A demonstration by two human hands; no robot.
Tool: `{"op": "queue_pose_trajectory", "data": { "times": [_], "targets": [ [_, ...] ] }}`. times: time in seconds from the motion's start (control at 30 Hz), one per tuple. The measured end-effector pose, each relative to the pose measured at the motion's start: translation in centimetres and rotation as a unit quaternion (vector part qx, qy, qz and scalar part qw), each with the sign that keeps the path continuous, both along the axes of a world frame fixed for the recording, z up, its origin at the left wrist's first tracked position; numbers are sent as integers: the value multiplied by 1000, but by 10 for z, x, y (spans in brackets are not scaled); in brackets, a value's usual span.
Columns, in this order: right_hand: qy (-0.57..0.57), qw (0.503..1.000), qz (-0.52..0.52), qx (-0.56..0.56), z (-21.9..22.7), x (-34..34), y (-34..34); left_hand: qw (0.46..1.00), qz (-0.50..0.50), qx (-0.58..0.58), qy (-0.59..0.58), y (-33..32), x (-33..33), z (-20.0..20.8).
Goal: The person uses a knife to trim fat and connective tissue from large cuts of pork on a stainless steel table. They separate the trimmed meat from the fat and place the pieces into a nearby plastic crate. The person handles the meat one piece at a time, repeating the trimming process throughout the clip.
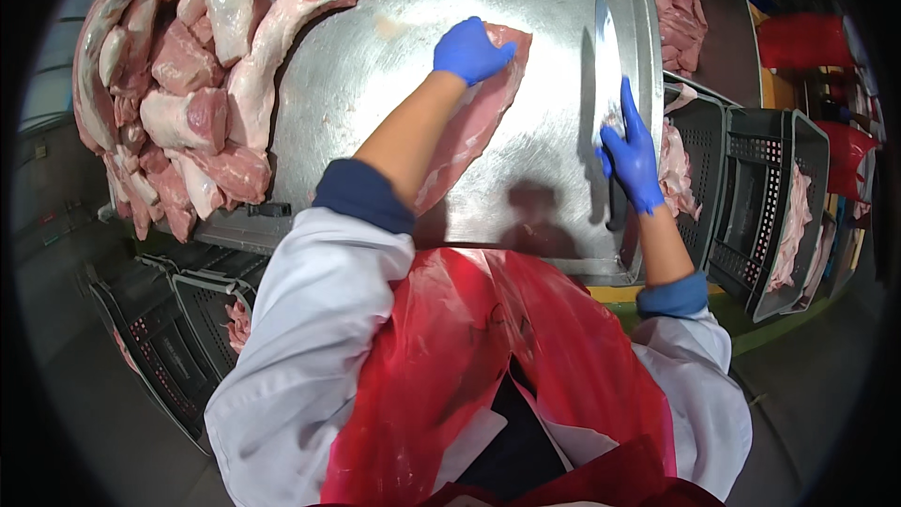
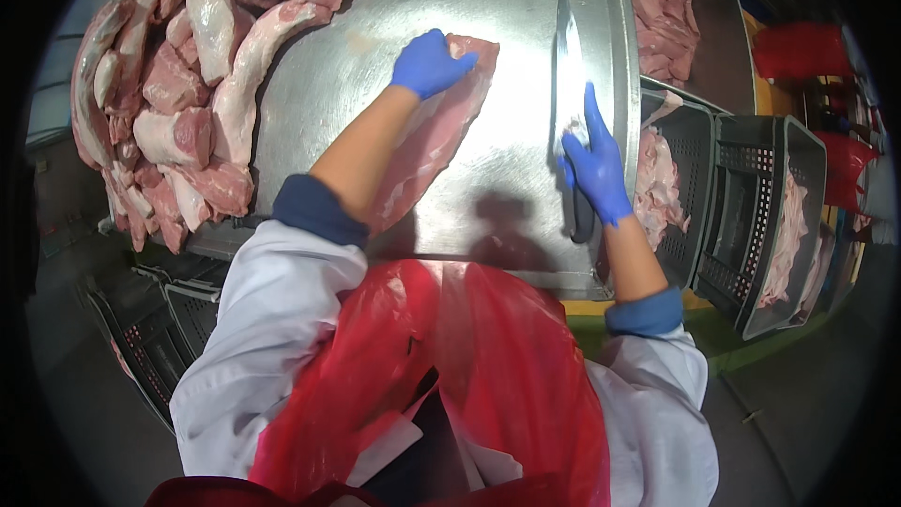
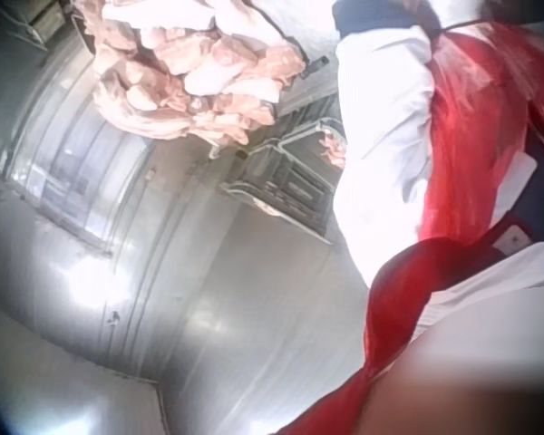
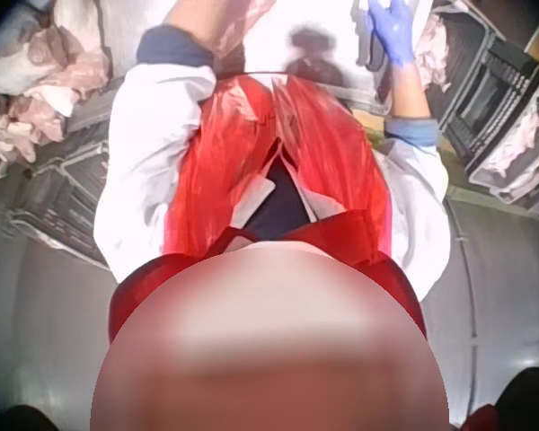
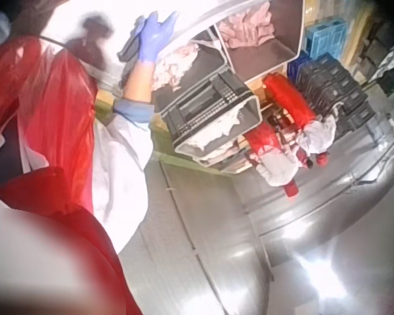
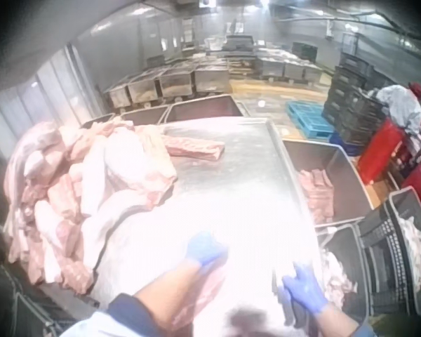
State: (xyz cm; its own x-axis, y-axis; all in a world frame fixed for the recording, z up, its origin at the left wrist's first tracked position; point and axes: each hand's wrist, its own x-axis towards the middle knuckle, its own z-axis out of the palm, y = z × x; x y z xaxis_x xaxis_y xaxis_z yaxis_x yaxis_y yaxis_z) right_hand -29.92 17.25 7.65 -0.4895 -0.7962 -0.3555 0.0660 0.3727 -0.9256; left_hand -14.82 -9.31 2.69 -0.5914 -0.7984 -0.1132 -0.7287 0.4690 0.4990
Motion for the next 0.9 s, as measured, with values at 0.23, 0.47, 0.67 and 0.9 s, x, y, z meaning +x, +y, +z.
{"op": "queue_pose_trajectory", "data": {
  "times": [0.23,0.47,0.67,0.9],
  "targets": [
    [-42,996,-54,-62,-67,17,-80,989,18,148,-12,-41,-2,-38],
    [149,986,48,48,-103,5,-165,996,-18,-47,-73,-30,-16,-40],
    [103,993,52,4,-96,23,-171,981,6,193,-2,-52,0,-47],
    [46,957,269,97,-30,28,-110,957,121,230,126,-23,4,-24]
  ]
}}
